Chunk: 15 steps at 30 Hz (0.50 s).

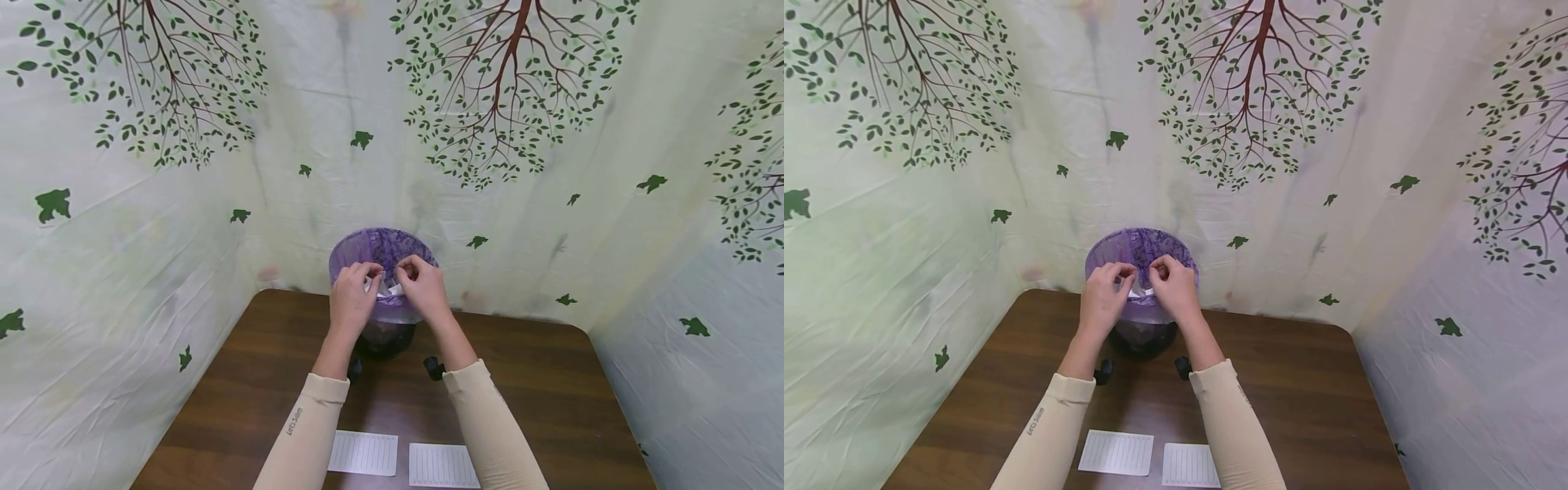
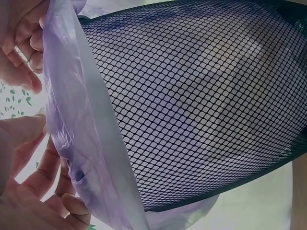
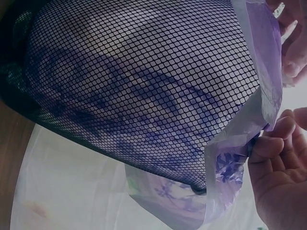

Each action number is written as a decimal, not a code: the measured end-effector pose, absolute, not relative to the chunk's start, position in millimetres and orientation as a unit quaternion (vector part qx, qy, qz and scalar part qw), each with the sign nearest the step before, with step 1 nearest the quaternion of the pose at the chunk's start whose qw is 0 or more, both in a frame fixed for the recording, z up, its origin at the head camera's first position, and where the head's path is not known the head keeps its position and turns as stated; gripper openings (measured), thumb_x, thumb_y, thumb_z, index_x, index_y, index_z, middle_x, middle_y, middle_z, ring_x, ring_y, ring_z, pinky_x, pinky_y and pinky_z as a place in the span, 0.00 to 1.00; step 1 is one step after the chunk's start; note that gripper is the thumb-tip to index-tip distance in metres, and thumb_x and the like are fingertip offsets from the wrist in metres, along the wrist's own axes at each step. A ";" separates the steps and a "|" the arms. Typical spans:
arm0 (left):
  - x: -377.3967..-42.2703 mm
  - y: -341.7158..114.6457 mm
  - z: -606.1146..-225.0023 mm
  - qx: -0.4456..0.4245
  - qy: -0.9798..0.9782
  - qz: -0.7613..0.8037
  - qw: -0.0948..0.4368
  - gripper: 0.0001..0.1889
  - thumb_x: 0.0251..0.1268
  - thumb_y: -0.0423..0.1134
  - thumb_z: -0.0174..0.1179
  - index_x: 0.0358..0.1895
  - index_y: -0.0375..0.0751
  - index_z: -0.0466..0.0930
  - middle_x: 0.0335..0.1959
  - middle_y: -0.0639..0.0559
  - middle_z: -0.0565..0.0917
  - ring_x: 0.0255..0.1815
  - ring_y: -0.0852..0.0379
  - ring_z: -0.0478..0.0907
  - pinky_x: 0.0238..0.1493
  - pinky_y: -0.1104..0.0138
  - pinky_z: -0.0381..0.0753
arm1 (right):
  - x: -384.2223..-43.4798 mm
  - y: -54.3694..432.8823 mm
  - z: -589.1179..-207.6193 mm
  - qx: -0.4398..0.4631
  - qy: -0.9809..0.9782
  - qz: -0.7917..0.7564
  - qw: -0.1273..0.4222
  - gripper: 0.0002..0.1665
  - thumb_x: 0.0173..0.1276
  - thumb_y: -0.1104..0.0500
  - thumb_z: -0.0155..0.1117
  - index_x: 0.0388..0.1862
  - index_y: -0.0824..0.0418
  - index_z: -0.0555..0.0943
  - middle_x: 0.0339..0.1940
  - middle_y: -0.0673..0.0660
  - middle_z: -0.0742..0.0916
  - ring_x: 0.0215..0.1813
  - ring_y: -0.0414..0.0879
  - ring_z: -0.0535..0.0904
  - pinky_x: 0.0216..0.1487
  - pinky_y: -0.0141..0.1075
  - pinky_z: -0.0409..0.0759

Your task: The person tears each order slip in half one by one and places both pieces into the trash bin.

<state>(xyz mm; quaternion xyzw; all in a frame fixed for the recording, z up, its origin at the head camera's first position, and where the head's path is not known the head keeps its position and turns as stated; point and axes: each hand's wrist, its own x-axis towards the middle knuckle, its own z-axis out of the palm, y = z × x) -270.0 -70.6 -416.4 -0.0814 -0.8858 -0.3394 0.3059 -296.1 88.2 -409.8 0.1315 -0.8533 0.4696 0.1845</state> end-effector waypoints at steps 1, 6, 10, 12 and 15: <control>-269.9 -70.4 -416.3 -0.081 -0.886 -0.340 0.304 0.07 0.73 0.37 0.68 0.50 0.44 0.90 0.42 0.46 0.90 0.45 0.43 0.82 0.49 0.51 0.83 | -296.0 88.4 -409.8 0.132 -0.852 0.471 0.186 0.06 0.76 0.58 0.65 0.43 0.58 0.87 0.28 0.55 0.87 0.28 0.45 0.77 0.34 0.35 0.75; -268.4 -70.4 -415.4 -0.078 -0.890 -0.341 0.293 0.09 0.74 0.36 0.67 0.53 0.45 0.90 0.43 0.47 0.90 0.46 0.44 0.82 0.49 0.50 0.82 | -292.3 89.8 -408.9 0.131 -0.844 0.483 0.190 0.06 0.76 0.58 0.65 0.42 0.58 0.87 0.30 0.55 0.87 0.30 0.45 0.77 0.35 0.35 0.75; -265.1 -71.0 -414.9 -0.082 -0.887 -0.343 0.299 0.09 0.74 0.36 0.67 0.52 0.44 0.90 0.42 0.46 0.91 0.45 0.44 0.82 0.49 0.50 0.82 | -286.6 91.3 -407.5 0.129 -0.832 0.501 0.198 0.07 0.77 0.58 0.65 0.41 0.59 0.86 0.29 0.55 0.86 0.29 0.44 0.76 0.33 0.34 0.73; -262.1 -71.4 -413.8 -0.084 -0.884 -0.343 0.306 0.08 0.73 0.36 0.67 0.51 0.44 0.90 0.42 0.46 0.91 0.44 0.44 0.82 0.48 0.50 0.82 | -282.7 92.3 -406.7 0.127 -0.824 0.512 0.205 0.07 0.77 0.58 0.65 0.41 0.59 0.86 0.29 0.55 0.85 0.28 0.44 0.74 0.32 0.33 0.72; -254.1 -72.8 -413.6 -0.084 -0.881 -0.344 0.315 0.08 0.73 0.37 0.68 0.50 0.45 0.90 0.41 0.47 0.90 0.43 0.45 0.82 0.46 0.52 0.82 | -274.0 93.8 -409.7 0.122 -0.817 0.523 0.210 0.07 0.77 0.58 0.65 0.40 0.59 0.86 0.26 0.54 0.83 0.27 0.44 0.72 0.30 0.32 0.70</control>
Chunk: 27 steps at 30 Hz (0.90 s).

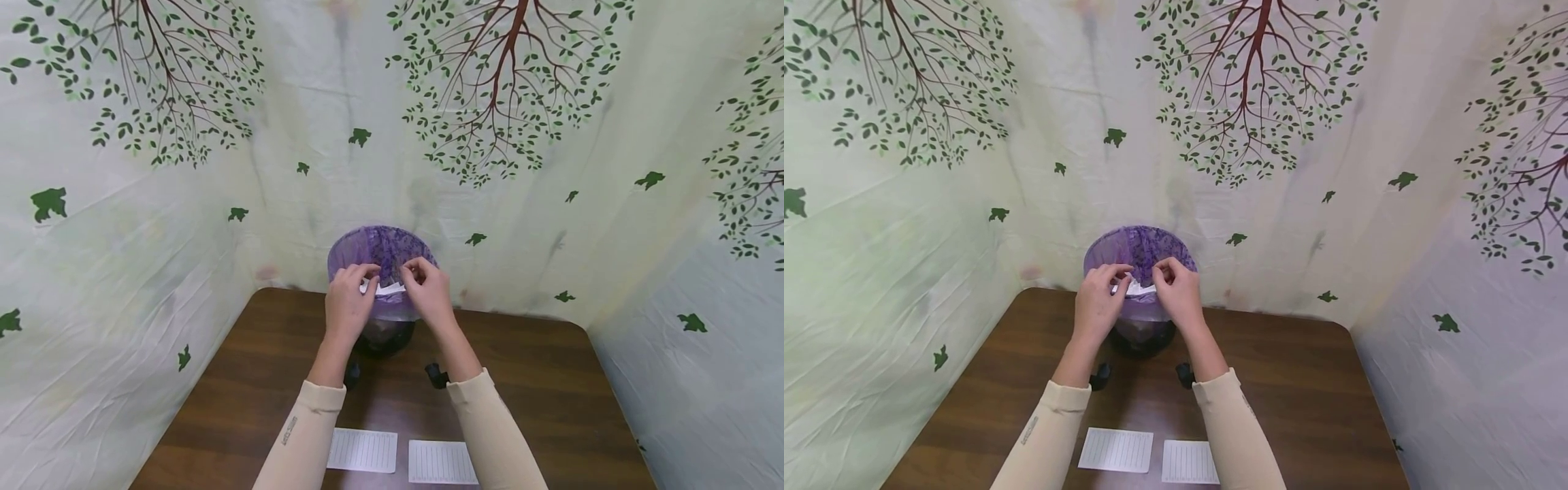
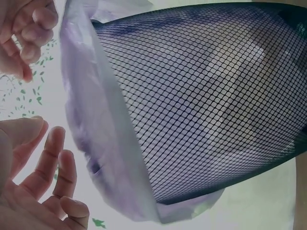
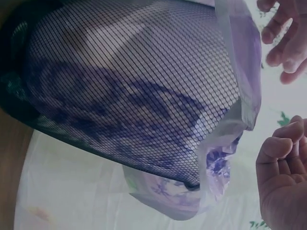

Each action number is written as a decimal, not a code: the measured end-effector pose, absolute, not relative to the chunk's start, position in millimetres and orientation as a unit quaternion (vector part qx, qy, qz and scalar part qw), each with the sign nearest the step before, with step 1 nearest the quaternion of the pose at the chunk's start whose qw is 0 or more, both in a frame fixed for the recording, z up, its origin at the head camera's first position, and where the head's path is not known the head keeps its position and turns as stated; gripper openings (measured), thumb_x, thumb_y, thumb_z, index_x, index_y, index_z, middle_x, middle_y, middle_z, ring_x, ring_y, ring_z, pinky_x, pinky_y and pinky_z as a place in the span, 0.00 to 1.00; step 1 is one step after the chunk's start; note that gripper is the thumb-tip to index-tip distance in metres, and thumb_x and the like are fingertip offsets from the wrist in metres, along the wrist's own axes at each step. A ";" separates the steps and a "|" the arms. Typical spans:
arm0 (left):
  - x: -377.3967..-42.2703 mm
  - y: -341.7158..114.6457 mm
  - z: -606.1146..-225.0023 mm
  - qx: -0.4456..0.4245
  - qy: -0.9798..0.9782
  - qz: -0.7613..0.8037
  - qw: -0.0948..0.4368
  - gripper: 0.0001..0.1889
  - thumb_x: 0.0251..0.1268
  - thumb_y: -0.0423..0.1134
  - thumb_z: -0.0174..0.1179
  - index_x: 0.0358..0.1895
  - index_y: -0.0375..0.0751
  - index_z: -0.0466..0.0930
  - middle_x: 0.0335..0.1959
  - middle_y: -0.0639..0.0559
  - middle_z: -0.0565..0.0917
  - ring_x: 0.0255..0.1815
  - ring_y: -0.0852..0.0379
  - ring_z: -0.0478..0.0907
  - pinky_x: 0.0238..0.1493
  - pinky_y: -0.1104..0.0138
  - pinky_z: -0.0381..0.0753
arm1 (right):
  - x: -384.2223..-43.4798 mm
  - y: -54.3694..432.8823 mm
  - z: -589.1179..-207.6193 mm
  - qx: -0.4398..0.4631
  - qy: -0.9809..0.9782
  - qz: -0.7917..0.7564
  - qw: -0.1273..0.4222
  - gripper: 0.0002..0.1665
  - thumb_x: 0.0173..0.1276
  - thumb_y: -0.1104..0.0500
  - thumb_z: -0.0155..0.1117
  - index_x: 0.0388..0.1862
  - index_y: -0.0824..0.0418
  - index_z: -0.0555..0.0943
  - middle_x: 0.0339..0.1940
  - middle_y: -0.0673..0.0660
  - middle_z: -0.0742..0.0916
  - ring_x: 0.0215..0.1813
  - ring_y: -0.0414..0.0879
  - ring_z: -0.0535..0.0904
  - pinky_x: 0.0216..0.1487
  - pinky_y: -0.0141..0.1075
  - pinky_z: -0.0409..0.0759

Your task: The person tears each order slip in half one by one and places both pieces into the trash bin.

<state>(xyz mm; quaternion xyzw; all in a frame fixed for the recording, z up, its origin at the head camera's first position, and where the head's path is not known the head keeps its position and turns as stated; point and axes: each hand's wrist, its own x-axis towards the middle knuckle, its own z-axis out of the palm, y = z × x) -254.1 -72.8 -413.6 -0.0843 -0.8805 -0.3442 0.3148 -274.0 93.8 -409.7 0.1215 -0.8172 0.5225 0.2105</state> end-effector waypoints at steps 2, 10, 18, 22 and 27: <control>-246.7 -74.2 -415.2 -0.085 -0.876 -0.347 0.325 0.07 0.72 0.37 0.68 0.50 0.45 0.90 0.40 0.48 0.90 0.42 0.46 0.82 0.44 0.52 0.82 | -266.6 95.3 -413.0 0.119 -0.813 0.530 0.210 0.07 0.77 0.58 0.65 0.40 0.60 0.86 0.24 0.53 0.81 0.27 0.43 0.72 0.29 0.32 0.69; -207.2 -82.9 -439.2 -0.083 -0.868 -0.368 0.322 0.06 0.72 0.35 0.69 0.48 0.45 0.91 0.36 0.50 0.89 0.38 0.49 0.81 0.40 0.55 0.81 | -235.2 100.0 -434.9 0.096 -0.804 0.550 0.205 0.05 0.76 0.61 0.66 0.40 0.61 0.87 0.23 0.55 0.84 0.25 0.41 0.73 0.30 0.29 0.69; -177.5 -96.1 -481.0 -0.091 -0.880 -0.346 0.314 0.05 0.67 0.36 0.73 0.44 0.46 0.91 0.34 0.54 0.88 0.35 0.52 0.82 0.35 0.60 0.81 | -200.1 96.4 -479.2 0.094 -0.791 0.581 0.169 0.03 0.75 0.64 0.68 0.40 0.59 0.88 0.21 0.58 0.85 0.21 0.36 0.74 0.25 0.27 0.70; -166.5 -100.4 -502.6 -0.085 -0.889 -0.341 0.293 0.06 0.66 0.36 0.74 0.44 0.47 0.91 0.32 0.55 0.87 0.33 0.55 0.82 0.33 0.63 0.80 | -187.7 96.3 -502.4 0.083 -0.794 0.586 0.140 0.03 0.75 0.64 0.68 0.40 0.59 0.87 0.23 0.64 0.86 0.21 0.34 0.75 0.25 0.25 0.70; -154.0 -99.3 -524.5 -0.084 -0.896 -0.345 0.266 0.08 0.63 0.35 0.76 0.44 0.48 0.91 0.32 0.56 0.87 0.32 0.57 0.83 0.32 0.65 0.81 | -174.2 97.9 -526.5 0.069 -0.798 0.587 0.119 0.02 0.75 0.63 0.68 0.40 0.59 0.87 0.22 0.60 0.85 0.21 0.34 0.73 0.26 0.26 0.71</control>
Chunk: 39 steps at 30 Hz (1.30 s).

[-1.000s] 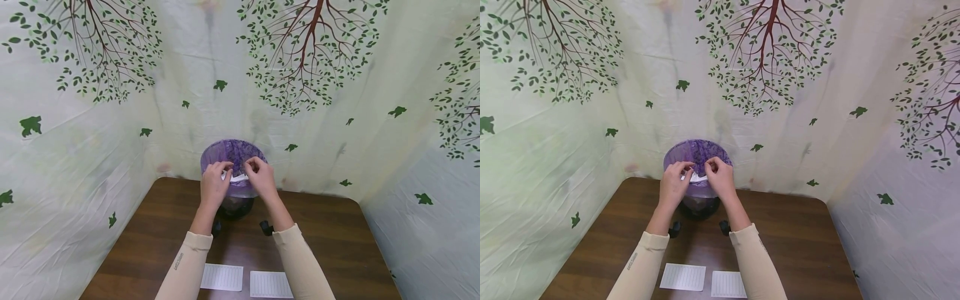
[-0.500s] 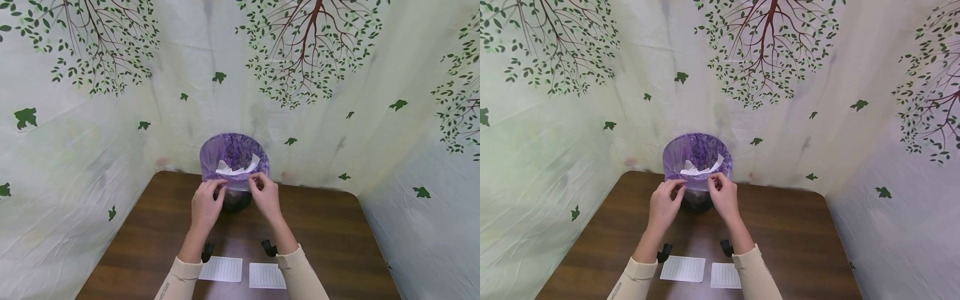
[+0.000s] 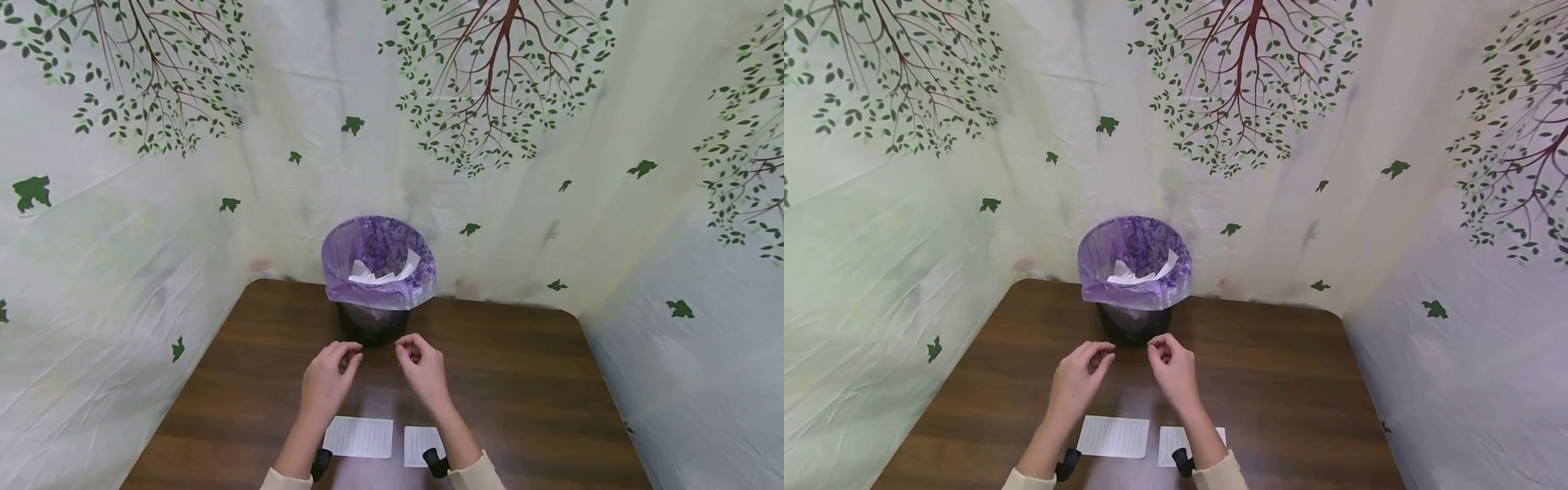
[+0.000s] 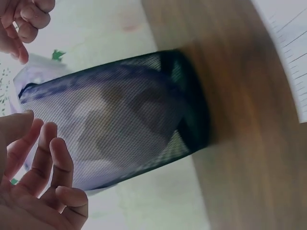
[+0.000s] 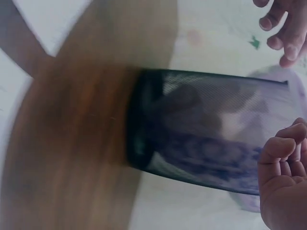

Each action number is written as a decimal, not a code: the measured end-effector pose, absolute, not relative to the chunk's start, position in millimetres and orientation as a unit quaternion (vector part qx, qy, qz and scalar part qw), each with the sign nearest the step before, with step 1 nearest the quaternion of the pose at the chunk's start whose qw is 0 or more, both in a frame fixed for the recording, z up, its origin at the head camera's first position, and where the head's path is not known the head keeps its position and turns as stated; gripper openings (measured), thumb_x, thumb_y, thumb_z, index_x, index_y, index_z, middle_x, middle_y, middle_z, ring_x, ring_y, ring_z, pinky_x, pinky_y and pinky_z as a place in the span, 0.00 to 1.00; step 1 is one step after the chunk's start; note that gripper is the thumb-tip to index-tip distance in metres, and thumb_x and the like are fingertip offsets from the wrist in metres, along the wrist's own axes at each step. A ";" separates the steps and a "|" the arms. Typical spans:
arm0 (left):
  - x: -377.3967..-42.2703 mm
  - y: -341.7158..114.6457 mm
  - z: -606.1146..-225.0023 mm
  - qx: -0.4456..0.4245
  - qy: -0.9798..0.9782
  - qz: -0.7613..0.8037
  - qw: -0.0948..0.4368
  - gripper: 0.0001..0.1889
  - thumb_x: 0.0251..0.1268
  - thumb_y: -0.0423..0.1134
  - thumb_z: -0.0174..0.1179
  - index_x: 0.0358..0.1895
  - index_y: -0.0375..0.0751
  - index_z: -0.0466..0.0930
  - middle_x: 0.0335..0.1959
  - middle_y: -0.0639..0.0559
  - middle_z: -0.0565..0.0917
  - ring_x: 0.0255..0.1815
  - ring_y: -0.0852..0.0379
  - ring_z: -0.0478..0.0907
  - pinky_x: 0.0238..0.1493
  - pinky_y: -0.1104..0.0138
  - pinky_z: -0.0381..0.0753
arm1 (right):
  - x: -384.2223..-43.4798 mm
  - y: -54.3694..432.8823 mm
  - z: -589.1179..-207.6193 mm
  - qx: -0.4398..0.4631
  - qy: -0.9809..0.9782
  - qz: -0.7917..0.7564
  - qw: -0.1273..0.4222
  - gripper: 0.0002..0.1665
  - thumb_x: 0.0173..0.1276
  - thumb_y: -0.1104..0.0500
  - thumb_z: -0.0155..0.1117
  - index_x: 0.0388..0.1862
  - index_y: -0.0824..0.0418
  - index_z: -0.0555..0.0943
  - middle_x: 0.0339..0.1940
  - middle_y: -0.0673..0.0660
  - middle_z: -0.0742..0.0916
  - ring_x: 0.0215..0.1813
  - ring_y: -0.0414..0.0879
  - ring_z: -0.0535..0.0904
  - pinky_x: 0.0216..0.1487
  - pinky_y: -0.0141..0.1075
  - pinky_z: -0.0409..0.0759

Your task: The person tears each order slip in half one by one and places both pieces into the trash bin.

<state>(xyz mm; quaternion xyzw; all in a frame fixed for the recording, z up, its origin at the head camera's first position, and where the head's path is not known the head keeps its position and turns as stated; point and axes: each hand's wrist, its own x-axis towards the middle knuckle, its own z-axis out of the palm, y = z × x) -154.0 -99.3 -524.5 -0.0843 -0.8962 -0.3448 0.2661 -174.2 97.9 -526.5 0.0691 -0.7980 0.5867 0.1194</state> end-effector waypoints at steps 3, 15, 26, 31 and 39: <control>-147.2 -98.8 -535.2 -0.079 -0.902 -0.351 0.240 0.08 0.63 0.36 0.76 0.44 0.49 0.90 0.32 0.57 0.87 0.32 0.58 0.84 0.33 0.65 0.81 | -165.4 96.2 -540.4 0.059 -0.799 0.589 0.105 0.03 0.75 0.61 0.69 0.40 0.59 0.87 0.20 0.53 0.82 0.20 0.33 0.71 0.25 0.26 0.70; -114.9 -102.3 -580.1 -0.047 -0.925 -0.340 0.165 0.09 0.61 0.35 0.76 0.42 0.52 0.90 0.27 0.66 0.81 0.27 0.67 0.79 0.29 0.70 0.74 | -133.7 79.5 -585.1 0.041 -0.819 0.571 0.032 0.03 0.72 0.64 0.68 0.42 0.60 0.86 0.19 0.48 0.83 0.19 0.31 0.72 0.23 0.25 0.68; -99.7 -101.0 -614.4 -0.022 -0.945 -0.295 0.137 0.13 0.56 0.35 0.78 0.44 0.50 0.90 0.28 0.65 0.82 0.25 0.67 0.74 0.27 0.66 0.72 | -114.4 67.2 -623.2 0.065 -0.846 0.529 -0.011 0.14 0.65 0.65 0.70 0.50 0.64 0.85 0.19 0.46 0.85 0.19 0.28 0.72 0.24 0.25 0.70; -96.3 -99.8 -623.9 -0.007 -0.952 -0.284 0.110 0.15 0.53 0.37 0.79 0.45 0.51 0.89 0.29 0.65 0.81 0.26 0.63 0.76 0.28 0.64 0.72 | -108.2 63.1 -635.6 0.075 -0.861 0.503 -0.004 0.17 0.63 0.65 0.72 0.51 0.64 0.85 0.19 0.46 0.85 0.22 0.28 0.72 0.28 0.27 0.71; -93.5 -100.2 -632.6 -0.003 -0.956 -0.279 0.090 0.17 0.50 0.38 0.81 0.44 0.51 0.89 0.28 0.64 0.79 0.26 0.63 0.75 0.27 0.64 0.70 | -106.5 59.5 -643.5 0.078 -0.875 0.477 -0.018 0.20 0.63 0.64 0.72 0.54 0.64 0.86 0.19 0.44 0.83 0.21 0.29 0.70 0.26 0.27 0.69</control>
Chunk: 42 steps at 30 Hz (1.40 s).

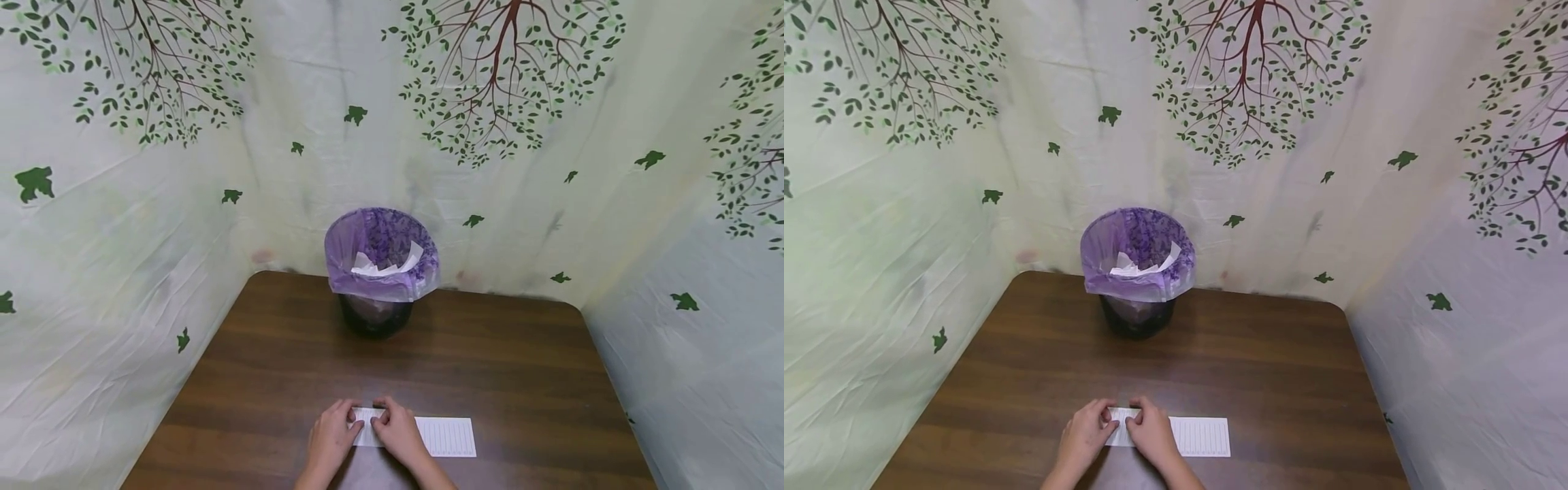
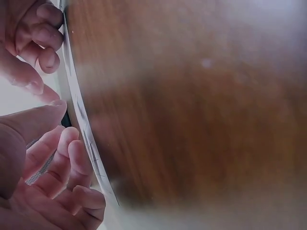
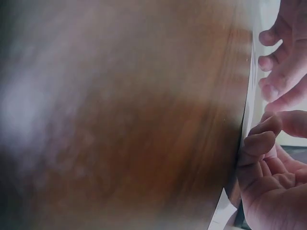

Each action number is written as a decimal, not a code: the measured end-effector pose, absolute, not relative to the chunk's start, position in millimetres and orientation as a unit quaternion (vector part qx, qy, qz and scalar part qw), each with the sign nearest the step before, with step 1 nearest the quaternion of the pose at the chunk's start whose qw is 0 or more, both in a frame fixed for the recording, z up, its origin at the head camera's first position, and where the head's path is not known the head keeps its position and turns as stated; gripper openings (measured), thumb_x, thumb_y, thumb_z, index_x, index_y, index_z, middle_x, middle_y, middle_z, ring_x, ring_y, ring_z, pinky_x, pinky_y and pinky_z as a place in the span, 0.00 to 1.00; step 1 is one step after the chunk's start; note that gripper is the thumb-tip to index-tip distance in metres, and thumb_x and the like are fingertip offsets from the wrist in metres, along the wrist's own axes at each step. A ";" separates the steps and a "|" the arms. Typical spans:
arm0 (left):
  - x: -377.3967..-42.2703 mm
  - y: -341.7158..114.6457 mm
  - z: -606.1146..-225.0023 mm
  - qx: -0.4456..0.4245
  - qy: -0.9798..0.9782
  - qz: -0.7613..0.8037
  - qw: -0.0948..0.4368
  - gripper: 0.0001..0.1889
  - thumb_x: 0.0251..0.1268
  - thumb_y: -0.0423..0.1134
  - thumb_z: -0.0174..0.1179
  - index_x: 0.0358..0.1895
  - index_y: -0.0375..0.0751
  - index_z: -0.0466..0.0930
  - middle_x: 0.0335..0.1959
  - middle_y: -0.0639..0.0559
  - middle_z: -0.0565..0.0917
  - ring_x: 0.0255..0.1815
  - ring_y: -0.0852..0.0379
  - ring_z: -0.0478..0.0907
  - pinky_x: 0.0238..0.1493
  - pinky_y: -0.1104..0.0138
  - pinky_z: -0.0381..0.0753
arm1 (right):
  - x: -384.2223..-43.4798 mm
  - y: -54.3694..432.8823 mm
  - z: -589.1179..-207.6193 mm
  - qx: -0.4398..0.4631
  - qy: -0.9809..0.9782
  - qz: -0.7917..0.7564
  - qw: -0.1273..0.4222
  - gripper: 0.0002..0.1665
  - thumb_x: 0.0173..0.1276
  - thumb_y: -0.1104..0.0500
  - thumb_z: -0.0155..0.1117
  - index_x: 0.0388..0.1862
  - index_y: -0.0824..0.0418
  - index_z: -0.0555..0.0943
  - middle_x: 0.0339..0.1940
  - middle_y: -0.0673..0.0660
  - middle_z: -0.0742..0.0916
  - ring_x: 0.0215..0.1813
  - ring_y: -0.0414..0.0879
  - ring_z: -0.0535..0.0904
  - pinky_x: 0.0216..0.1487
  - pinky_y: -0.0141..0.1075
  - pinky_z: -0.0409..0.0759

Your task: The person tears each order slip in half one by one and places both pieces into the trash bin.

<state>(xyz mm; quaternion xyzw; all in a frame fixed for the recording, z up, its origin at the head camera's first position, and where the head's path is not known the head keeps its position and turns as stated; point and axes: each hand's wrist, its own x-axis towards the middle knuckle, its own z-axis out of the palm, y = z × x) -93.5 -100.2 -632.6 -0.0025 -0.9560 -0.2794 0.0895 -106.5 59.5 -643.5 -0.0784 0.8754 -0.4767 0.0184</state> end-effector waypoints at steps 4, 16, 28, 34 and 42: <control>-95.0 -99.7 -634.0 -0.008 -0.956 -0.279 0.087 0.17 0.50 0.37 0.80 0.45 0.50 0.89 0.27 0.64 0.77 0.26 0.63 0.73 0.27 0.64 0.69 | -106.3 57.9 -644.2 -0.077 0.882 -0.464 0.019 0.21 0.62 0.65 0.73 0.55 0.64 0.86 0.19 0.43 0.81 0.20 0.29 0.69 0.24 0.27 0.68; -98.7 -98.0 -635.2 -0.001 -0.959 -0.275 0.068 0.17 0.52 0.37 0.80 0.47 0.46 0.90 0.27 0.63 0.75 0.25 0.63 0.70 0.26 0.65 0.66 | -102.2 48.7 -644.2 -0.109 0.919 -0.375 -0.055 0.16 0.59 0.65 0.76 0.47 0.66 0.89 0.17 0.43 0.80 0.20 0.28 0.67 0.24 0.25 0.67; -96.2 -98.3 -639.0 -0.025 -0.957 -0.272 0.100 0.12 0.52 0.36 0.80 0.40 0.50 0.90 0.28 0.62 0.77 0.27 0.60 0.76 0.26 0.63 0.71 | -100.4 46.7 -645.4 -0.122 0.926 -0.346 -0.085 0.06 0.60 0.63 0.77 0.34 0.56 0.88 0.16 0.41 0.79 0.19 0.27 0.64 0.23 0.23 0.62; -95.7 -95.8 -637.1 -0.029 -0.955 -0.277 0.104 0.09 0.57 0.36 0.77 0.30 0.54 0.85 0.28 0.64 0.80 0.28 0.62 0.79 0.27 0.65 0.73 | -101.2 49.2 -641.5 -0.122 0.932 -0.328 -0.097 0.05 0.61 0.63 0.76 0.30 0.53 0.87 0.15 0.41 0.80 0.19 0.28 0.64 0.23 0.22 0.60; -100.8 -92.5 -629.5 -0.067 -0.945 -0.291 0.135 0.08 0.59 0.36 0.76 0.29 0.51 0.86 0.26 0.64 0.77 0.27 0.66 0.74 0.28 0.67 0.73 | -107.9 58.6 -630.6 -0.102 0.913 -0.388 -0.065 0.05 0.65 0.62 0.74 0.31 0.54 0.86 0.15 0.41 0.79 0.19 0.26 0.63 0.22 0.23 0.62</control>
